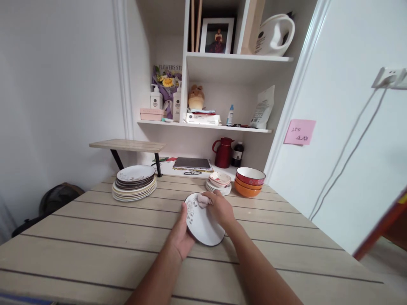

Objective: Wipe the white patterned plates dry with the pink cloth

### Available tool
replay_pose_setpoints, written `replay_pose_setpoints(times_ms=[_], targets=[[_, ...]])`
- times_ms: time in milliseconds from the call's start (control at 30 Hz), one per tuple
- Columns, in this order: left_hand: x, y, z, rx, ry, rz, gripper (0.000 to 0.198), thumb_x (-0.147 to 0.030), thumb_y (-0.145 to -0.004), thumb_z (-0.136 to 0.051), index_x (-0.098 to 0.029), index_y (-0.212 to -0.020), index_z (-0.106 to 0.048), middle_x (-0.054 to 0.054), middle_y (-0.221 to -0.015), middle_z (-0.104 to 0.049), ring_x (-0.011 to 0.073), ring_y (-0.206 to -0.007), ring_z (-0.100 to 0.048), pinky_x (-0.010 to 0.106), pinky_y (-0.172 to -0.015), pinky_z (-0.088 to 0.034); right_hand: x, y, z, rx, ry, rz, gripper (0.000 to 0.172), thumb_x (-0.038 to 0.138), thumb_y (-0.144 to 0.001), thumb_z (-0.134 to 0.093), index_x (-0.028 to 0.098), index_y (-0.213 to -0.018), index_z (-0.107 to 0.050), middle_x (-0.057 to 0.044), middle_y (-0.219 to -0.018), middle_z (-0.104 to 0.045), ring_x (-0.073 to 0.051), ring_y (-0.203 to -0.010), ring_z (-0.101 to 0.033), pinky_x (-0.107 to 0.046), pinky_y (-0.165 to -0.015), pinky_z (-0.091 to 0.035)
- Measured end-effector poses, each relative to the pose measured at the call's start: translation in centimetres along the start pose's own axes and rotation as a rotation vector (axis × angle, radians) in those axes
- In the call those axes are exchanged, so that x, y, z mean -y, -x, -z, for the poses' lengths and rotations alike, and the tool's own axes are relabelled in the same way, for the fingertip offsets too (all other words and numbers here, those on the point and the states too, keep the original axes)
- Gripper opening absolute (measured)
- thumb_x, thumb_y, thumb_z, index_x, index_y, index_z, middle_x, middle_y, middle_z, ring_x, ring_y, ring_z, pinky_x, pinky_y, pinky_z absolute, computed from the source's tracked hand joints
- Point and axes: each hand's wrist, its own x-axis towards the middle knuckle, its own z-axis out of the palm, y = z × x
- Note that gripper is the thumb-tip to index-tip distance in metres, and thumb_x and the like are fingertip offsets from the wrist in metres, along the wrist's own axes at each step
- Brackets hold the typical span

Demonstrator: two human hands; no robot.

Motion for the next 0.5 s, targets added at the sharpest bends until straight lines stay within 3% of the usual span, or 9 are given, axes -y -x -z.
replay_pose_setpoints(times_ms=[100,200,367,500], targets=[[0.0,0.0,0.1,-0.012,0.018,0.008,0.069,-0.054,-0.082,-0.056,-0.018,-0.140,-0.043,0.015,-0.131,-0.059,0.0309,-0.123,-0.054,0.048,-0.107,-0.037,-1.7,0.3,1.0,0.060,0.117,-0.123,0.048,0.012,-0.080,-0.047,0.034,-0.121,-0.059,-0.004,-0.111,-0.057,-0.018,-0.085,-0.060,-0.024,-0.063,-0.035],[0.0,0.0,0.0,-0.018,0.031,-0.001,0.068,-0.052,-0.082,-0.057,-0.017,-0.139,-0.044,0.016,-0.131,-0.060,0.0315,-0.122,-0.054,0.048,-0.107,-0.037,-2.2,0.7,1.3,0.134,0.138,-0.133,0.049,0.009,-0.078,-0.047,0.032,-0.119,-0.058,-0.004,-0.108,-0.059,-0.015,-0.076,-0.061,-0.023,-0.058,-0.033],[0.0,0.1,-0.1,-0.032,0.028,-0.003,0.066,-0.055,-0.082,-0.057,-0.017,-0.135,-0.049,0.015,-0.127,-0.062,0.0304,-0.120,-0.056,0.046,-0.104,-0.040,0.8,2.2,0.6,0.171,0.158,0.061,0.046,0.013,-0.081,-0.046,0.032,-0.120,-0.057,-0.005,-0.110,-0.058,-0.019,-0.087,-0.061,-0.025,-0.065,-0.036],[0.0,0.1,0.2,-0.036,0.009,0.001,0.069,-0.061,-0.081,-0.053,-0.015,-0.132,-0.052,0.016,-0.125,-0.064,0.0297,-0.120,-0.056,0.044,-0.102,-0.042,3.9,3.6,0.1,0.223,-0.006,0.295,0.042,0.025,-0.086,-0.049,0.030,-0.127,-0.051,-0.007,-0.117,-0.053,-0.021,-0.098,-0.056,-0.029,-0.079,-0.040]])
